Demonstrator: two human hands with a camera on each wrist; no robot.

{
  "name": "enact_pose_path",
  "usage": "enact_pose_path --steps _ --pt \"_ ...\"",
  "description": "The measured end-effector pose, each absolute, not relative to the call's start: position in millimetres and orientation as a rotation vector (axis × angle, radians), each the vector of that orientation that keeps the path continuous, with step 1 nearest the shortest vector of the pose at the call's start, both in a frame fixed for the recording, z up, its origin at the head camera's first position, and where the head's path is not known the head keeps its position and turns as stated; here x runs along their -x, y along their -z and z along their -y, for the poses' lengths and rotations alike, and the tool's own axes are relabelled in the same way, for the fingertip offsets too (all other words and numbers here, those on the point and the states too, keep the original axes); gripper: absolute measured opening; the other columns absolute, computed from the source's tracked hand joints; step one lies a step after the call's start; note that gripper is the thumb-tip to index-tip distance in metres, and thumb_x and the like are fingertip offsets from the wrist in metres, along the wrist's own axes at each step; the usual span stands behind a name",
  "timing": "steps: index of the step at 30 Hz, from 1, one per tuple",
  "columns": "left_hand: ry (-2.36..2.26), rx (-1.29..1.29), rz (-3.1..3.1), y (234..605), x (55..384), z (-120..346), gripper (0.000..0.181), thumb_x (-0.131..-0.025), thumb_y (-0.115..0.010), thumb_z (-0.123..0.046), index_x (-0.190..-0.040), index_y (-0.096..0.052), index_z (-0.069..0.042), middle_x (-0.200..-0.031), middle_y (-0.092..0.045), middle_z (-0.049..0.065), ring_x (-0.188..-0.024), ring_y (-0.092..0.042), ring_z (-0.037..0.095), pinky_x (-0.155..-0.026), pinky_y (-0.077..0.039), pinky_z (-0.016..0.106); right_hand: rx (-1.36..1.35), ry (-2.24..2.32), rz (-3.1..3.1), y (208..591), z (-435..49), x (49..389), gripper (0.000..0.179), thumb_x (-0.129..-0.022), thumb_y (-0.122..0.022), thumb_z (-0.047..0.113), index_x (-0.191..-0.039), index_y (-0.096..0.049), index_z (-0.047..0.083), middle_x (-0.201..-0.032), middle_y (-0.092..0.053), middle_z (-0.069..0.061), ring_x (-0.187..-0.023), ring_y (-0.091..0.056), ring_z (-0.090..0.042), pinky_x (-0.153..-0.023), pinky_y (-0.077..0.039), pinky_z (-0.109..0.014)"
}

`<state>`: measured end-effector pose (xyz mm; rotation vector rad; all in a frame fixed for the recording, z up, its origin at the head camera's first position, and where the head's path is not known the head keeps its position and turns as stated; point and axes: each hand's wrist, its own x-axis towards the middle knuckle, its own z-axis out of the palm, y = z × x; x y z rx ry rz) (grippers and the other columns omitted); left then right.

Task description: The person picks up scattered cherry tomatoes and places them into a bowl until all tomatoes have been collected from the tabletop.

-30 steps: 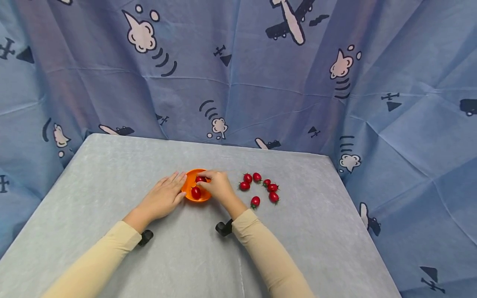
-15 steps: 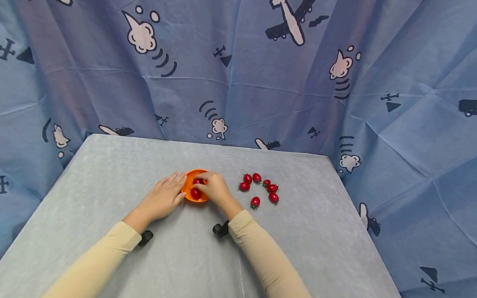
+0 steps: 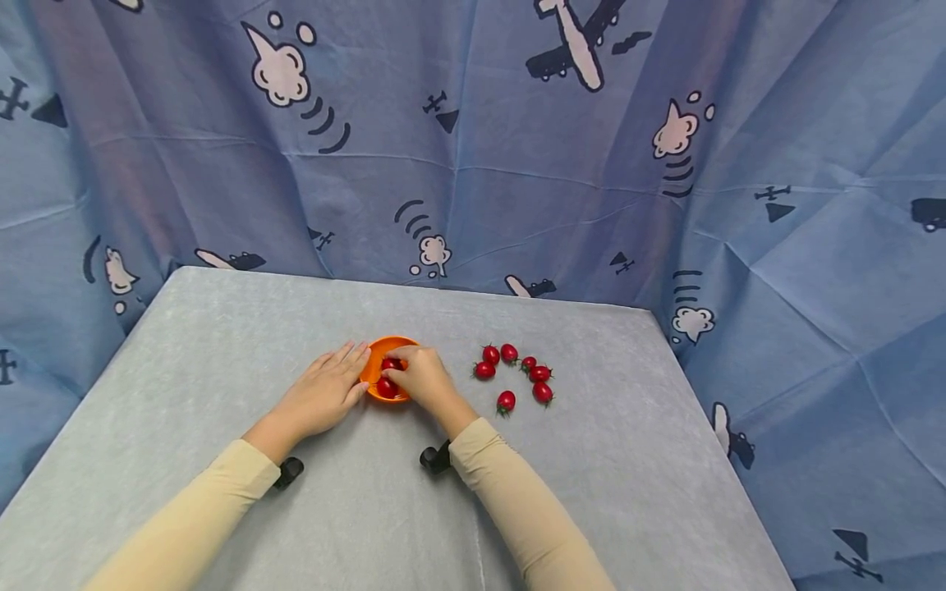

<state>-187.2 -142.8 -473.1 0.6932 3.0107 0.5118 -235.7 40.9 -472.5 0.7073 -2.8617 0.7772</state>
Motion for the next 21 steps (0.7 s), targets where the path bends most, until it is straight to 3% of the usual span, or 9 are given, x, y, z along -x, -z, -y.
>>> enact_pose_path --steps 10,21 --pt "-0.513 -0.685 -3.006 473 186 143 0.057 -0.098 -0.042 -0.033 -0.146 -0.027 -0.004 -0.153 -0.023 0.009 -0.142 -0.018 0.029 -0.114 -0.017 0.05 -0.711 -0.751 2.868 474 -41 235 0.029 -0.08 -0.073 0.021 -0.107 -0.071 0.009 -0.102 -0.071 -0.003 -0.101 -0.065 -0.016 -0.092 -0.049 -0.027" --pt "-0.514 -0.687 -3.004 473 187 143 0.057 -0.098 -0.041 -0.034 -0.146 -0.028 -0.005 -0.153 -0.023 0.009 -0.142 -0.018 0.029 -0.114 -0.016 0.05 -0.628 -1.078 2.726 452 -57 219 0.032 -0.078 -0.075 0.021 -0.107 -0.071 0.008 -0.108 -0.069 -0.008 -0.106 -0.063 -0.02 -0.093 -0.049 -0.031"
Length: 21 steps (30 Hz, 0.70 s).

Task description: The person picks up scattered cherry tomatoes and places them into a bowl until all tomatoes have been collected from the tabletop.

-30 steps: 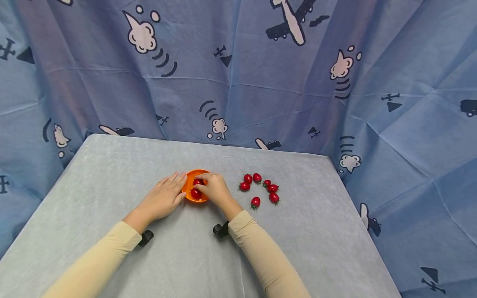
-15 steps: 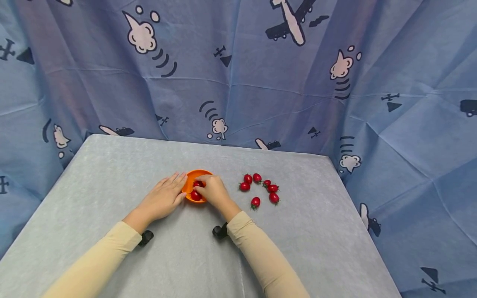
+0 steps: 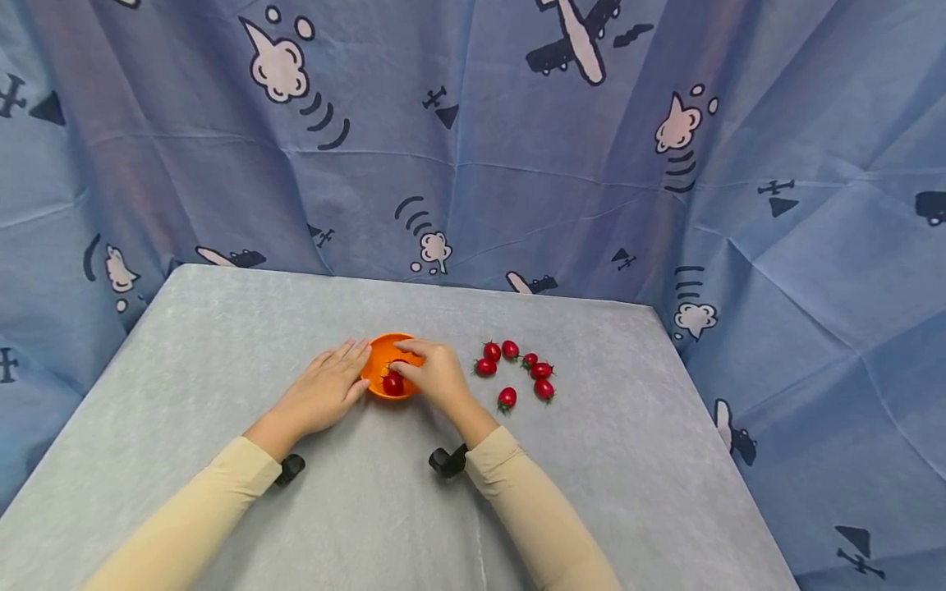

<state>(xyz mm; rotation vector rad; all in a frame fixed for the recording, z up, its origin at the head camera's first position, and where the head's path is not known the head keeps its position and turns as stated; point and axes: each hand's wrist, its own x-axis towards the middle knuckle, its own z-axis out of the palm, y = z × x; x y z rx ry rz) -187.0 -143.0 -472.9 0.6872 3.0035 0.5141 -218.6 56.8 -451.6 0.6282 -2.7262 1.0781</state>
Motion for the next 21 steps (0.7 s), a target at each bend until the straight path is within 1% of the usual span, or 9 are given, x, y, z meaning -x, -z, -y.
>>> enact_pose_path --steps 5,8,12,15,18,21 --pt "-0.516 -0.69 -3.004 472 187 143 0.058 -0.098 -0.041 -0.034 -0.146 -0.028 -0.004 -0.153 -0.024 0.01 -0.142 -0.018 0.029 -0.114 -0.016 0.05 -0.562 -1.225 2.676 442 -74 210 0.034 -0.078 -0.075 0.021 -0.109 -0.07 0.008 -0.109 -0.069 -0.006 -0.106 -0.063 -0.019 -0.091 -0.05 -0.032" --pt "-0.525 -0.691 -3.0 472 187 142 0.058 -0.098 -0.041 -0.034 -0.145 -0.028 -0.004 -0.153 -0.023 0.01 -0.142 -0.018 0.03 -0.114 -0.016 0.05 -0.525 -1.257 2.639 438 -87 206 0.033 -0.077 -0.076 0.02 -0.108 -0.071 0.008 -0.106 -0.07 -0.005 -0.102 -0.064 -0.019 -0.086 -0.053 -0.036" --pt "-0.529 -0.695 -2.993 473 187 142 0.058 -0.098 -0.042 -0.032 -0.145 -0.027 -0.003 -0.153 -0.023 0.01 -0.142 -0.017 0.03 -0.114 -0.016 0.05 -0.434 -1.273 2.595 438 -107 204 0.03 -0.077 -0.076 0.021 -0.105 -0.072 0.011 -0.102 -0.071 -0.003 -0.096 -0.065 -0.019 -0.08 -0.055 -0.037" --pt "-0.53 -0.699 -2.988 473 187 142 0.058 -0.097 -0.042 -0.033 -0.146 -0.027 -0.003 -0.154 -0.022 0.01 -0.142 -0.016 0.03 -0.114 -0.016 0.05 -0.353 -1.305 2.567 442 -123 203 0.03 -0.076 -0.077 0.022 -0.104 -0.073 0.011 -0.101 -0.071 -0.002 -0.095 -0.065 -0.02 -0.08 -0.055 -0.038" --pt "-0.53 -0.702 -2.988 473 187 142 0.059 -0.097 -0.043 -0.033 -0.145 -0.027 -0.003 -0.154 -0.022 0.01 -0.142 -0.016 0.03 -0.114 -0.016 0.05 -0.281 -1.35 2.529 446 -139 200 0.031 -0.075 -0.077 0.022 -0.104 -0.073 0.012 -0.1 -0.071 -0.002 -0.094 -0.065 -0.022 -0.08 -0.055 -0.041" --pt "-0.522 -0.702 -2.993 473 187 142 0.058 -0.097 -0.043 -0.032 -0.145 -0.027 -0.003 -0.154 -0.022 0.01 -0.142 -0.016 0.03 -0.114 -0.016 0.05 -0.21 -1.392 2.505 449 -153 195 0.031 -0.074 -0.078 0.022 -0.103 -0.073 0.014 -0.102 -0.071 -0.001 -0.097 -0.064 -0.019 -0.083 -0.054 -0.041"
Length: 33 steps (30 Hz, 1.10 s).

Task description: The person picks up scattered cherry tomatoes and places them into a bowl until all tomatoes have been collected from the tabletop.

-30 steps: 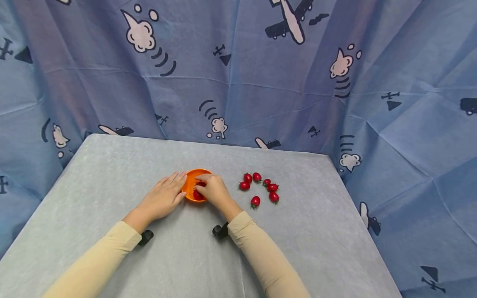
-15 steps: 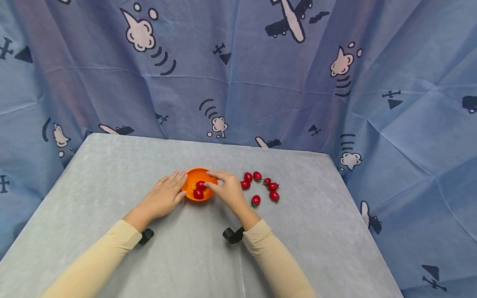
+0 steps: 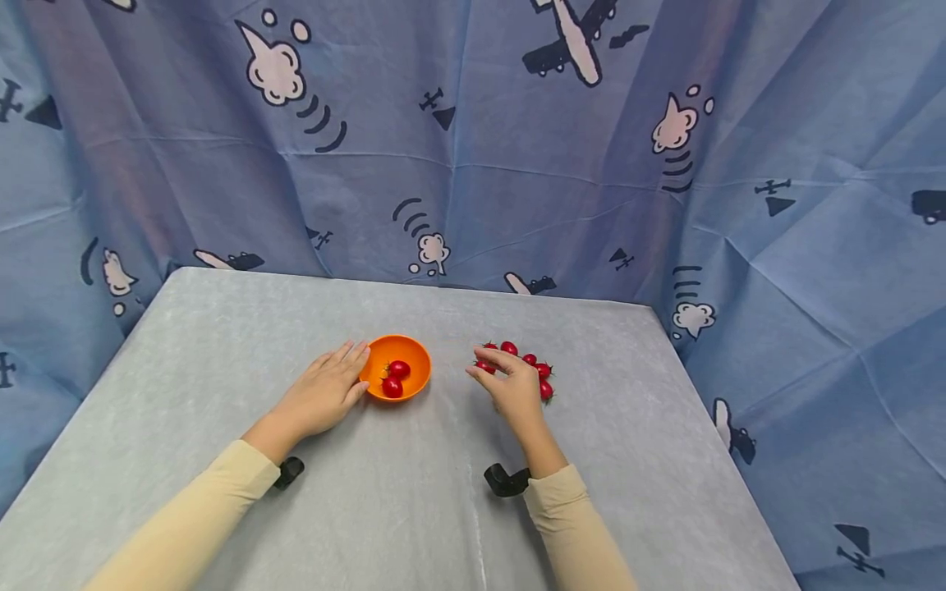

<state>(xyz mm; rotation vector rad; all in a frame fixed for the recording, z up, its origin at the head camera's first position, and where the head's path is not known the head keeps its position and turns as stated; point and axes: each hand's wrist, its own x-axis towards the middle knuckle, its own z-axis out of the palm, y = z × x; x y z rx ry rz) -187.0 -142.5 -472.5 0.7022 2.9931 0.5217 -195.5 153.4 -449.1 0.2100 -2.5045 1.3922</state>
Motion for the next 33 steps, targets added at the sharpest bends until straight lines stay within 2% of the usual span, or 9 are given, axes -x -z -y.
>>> enact_pose_path --steps 4,7,12,22,27,33 --pt "-0.522 -0.702 -2.997 472 187 143 0.058 -0.097 -0.043 -0.033 -0.145 -0.028 -0.003 -0.153 -0.023 0.01 -0.142 -0.017 0.03 -0.114 -0.017 0.05 -0.118 -1.424 2.521 452 -172 191 0.032 -0.074 -0.078 0.026 -0.105 -0.072 0.017 -0.104 -0.07 0.001 -0.101 -0.062 -0.015 -0.09 -0.051 -0.039" --pt "-0.525 -0.704 -2.999 473 186 143 0.058 -0.097 -0.043 -0.032 -0.145 -0.028 -0.003 -0.153 -0.023 0.01 -0.142 -0.018 0.031 -0.114 -0.017 0.05 -0.054 -1.415 2.547 455 -184 190 0.034 -0.076 -0.077 0.027 -0.107 -0.072 0.015 -0.106 -0.07 -0.001 -0.102 -0.062 -0.017 -0.092 -0.05 -0.039" --pt "-0.517 -0.702 -3.002 474 186 144 0.058 -0.097 -0.042 -0.033 -0.145 -0.028 -0.003 -0.153 -0.023 0.01 -0.142 -0.018 0.03 -0.114 -0.017 0.05 0.002 -1.415 2.549 455 -197 188 0.035 -0.076 -0.077 0.023 -0.107 -0.071 0.009 -0.106 -0.07 -0.006 -0.103 -0.062 -0.026 -0.093 -0.048 -0.044" --pt "-0.534 -0.708 -3.001 475 188 144 0.058 -0.097 -0.043 -0.032 -0.146 -0.027 -0.004 -0.153 -0.023 0.01 -0.142 -0.017 0.03 -0.114 -0.016 0.051 -0.012 -1.34 2.608 467 -213 183 0.035 -0.076 -0.077 0.019 -0.108 -0.07 0.006 -0.108 -0.069 -0.007 -0.101 -0.064 -0.023 -0.09 -0.051 -0.039" --pt "-0.534 -0.704 -2.999 474 188 144 0.058 -0.097 -0.042 -0.033 -0.145 -0.027 -0.004 -0.153 -0.023 0.01 -0.142 -0.017 0.03 -0.114 -0.016 0.051 0.011 -1.407 2.645 471 -215 179 0.041 -0.076 -0.077 0.017 -0.114 -0.067 0.004 -0.112 -0.067 -0.009 -0.108 -0.061 -0.024 -0.094 -0.048 -0.036" --pt "-0.531 -0.693 -2.993 471 187 143 0.058 -0.097 -0.042 -0.033 -0.145 -0.028 -0.004 -0.153 -0.024 0.01 -0.142 -0.017 0.03 -0.114 -0.016 0.051 0.051 -1.496 2.685 472 -213 177 0.048 -0.075 -0.077 0.017 -0.119 -0.063 0.004 -0.117 -0.065 -0.014 -0.114 -0.058 -0.027 -0.094 -0.048 -0.038"
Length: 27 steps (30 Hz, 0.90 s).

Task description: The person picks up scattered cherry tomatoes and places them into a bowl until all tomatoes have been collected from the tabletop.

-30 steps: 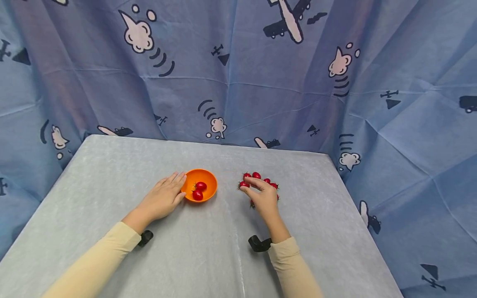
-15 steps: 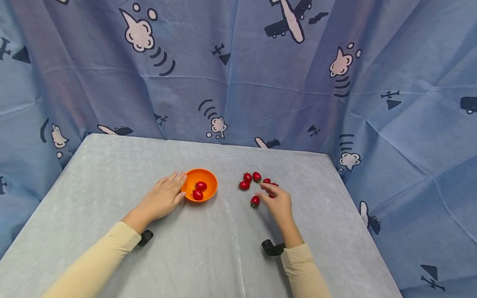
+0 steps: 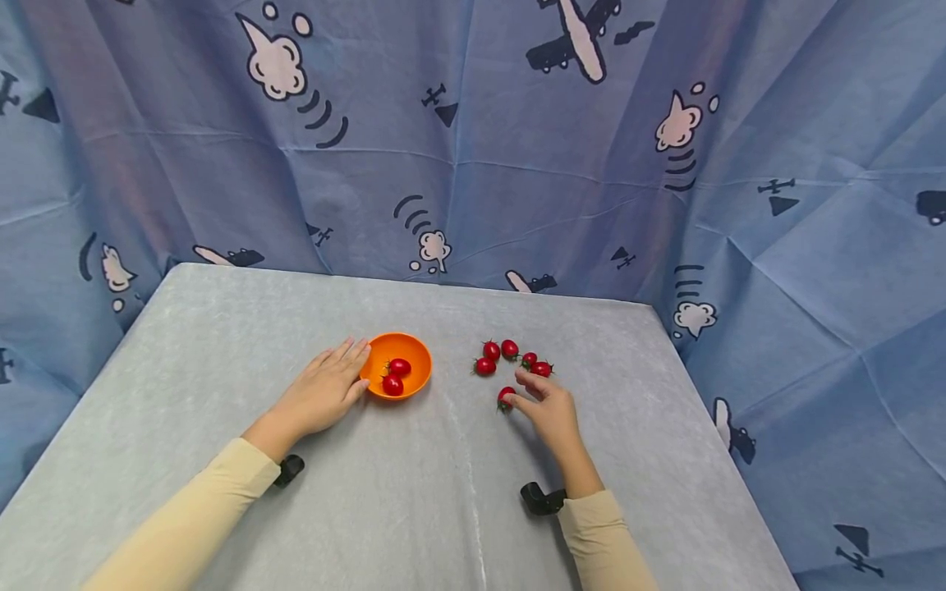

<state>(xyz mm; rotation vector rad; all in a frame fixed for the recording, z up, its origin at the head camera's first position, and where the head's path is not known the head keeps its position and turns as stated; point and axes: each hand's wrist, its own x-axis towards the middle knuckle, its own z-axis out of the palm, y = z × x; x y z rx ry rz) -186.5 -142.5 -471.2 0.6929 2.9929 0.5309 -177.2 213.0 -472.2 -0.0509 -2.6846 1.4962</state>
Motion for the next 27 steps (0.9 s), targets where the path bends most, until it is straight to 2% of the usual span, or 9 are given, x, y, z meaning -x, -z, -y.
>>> enact_pose_path --steps 9,27 --pt "-0.529 -0.696 -2.995 470 186 142 0.058 -0.097 -0.043 -0.032 -0.145 -0.028 -0.003 -0.153 -0.024 0.011 -0.142 -0.017 0.03 -0.114 -0.016 0.051 0.165 -1.505 2.764 479 -212 180 0.048 -0.076 -0.077 0.02 -0.12 -0.063 0.006 -0.118 -0.065 -0.01 -0.113 -0.059 -0.026 -0.093 -0.049 -0.038" --pt "-0.517 -0.694 -3.0 472 187 144 0.058 -0.098 -0.041 -0.034 -0.145 -0.028 -0.004 -0.153 -0.024 0.01 -0.142 -0.018 0.029 -0.114 -0.016 0.05 0.157 -1.342 2.854 489 -207 183 0.048 -0.073 -0.079 0.018 -0.118 -0.065 0.007 -0.116 -0.065 -0.01 -0.105 -0.062 -0.024 -0.088 -0.051 -0.039"
